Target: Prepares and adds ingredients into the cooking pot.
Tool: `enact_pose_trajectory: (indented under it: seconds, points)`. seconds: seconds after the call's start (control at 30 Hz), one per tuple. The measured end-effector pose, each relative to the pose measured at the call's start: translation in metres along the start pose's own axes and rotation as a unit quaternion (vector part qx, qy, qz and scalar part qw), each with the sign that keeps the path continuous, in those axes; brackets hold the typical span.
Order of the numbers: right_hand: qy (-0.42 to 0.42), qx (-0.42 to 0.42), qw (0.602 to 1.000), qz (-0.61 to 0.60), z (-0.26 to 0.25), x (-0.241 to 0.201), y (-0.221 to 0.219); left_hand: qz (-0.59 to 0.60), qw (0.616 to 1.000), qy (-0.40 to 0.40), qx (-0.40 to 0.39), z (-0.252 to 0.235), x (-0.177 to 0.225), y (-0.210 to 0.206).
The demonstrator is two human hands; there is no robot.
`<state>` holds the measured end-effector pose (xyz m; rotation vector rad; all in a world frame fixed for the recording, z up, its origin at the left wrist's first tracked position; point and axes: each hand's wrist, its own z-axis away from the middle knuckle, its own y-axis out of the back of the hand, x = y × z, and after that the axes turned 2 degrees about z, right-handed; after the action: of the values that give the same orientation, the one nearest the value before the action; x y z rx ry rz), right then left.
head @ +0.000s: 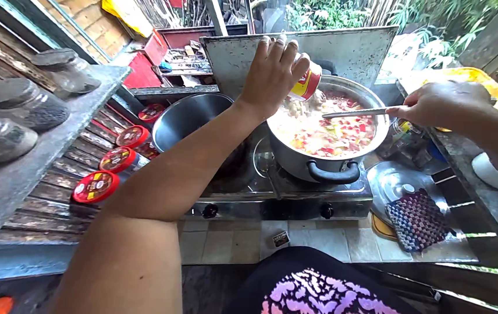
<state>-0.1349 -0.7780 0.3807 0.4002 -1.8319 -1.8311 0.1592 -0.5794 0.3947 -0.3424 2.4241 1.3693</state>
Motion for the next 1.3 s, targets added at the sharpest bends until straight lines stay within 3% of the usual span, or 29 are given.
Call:
enact_pose_trajectory:
  seconds: [0.17,0.37,0.67,0.8,1.0,1.1,1.17,1.23,1.3]
  points:
    - [-0.01,0.021,0.999,0.026,0.015,-0.001,0.016,-0.004,1.0,0.0,-0.004,0.0,0.003,0.0]
    - [0.074,0.203,0.972,0.092,0.023,-0.004,-0.008,-0.001,1.0,-0.019,-0.006,0.002,0.009,0.003]
    - [0.194,0.216,0.938,0.191,0.05,-0.01,0.01,-0.02,0.995,-0.095,0.002,0.008,0.015,0.006]
    - [0.21,0.18,0.939,0.205,0.053,-0.006,0.025,-0.044,0.992,-0.119,-0.008,0.007,0.017,0.011]
    - [0.107,0.014,0.966,0.235,0.04,-0.022,0.058,-0.036,0.992,-0.124,-0.008,0.005,0.015,0.018]
    - [0.13,-0.015,0.965,0.227,0.016,-0.009,0.049,-0.048,0.99,-0.131,0.001,0.004,0.014,0.019]
    - [0.166,0.015,0.968,0.187,0.0,0.004,0.028,-0.055,0.989,-0.136,0.015,0.005,0.013,0.017]
    - [0.177,0.012,0.974,0.138,0.022,-0.023,0.038,-0.049,0.99,-0.134,0.01,0.005,0.013,0.016]
    - [0.099,-0.122,0.983,0.099,0.066,-0.091,0.094,-0.052,0.99,-0.13,0.001,0.006,0.013,0.016]
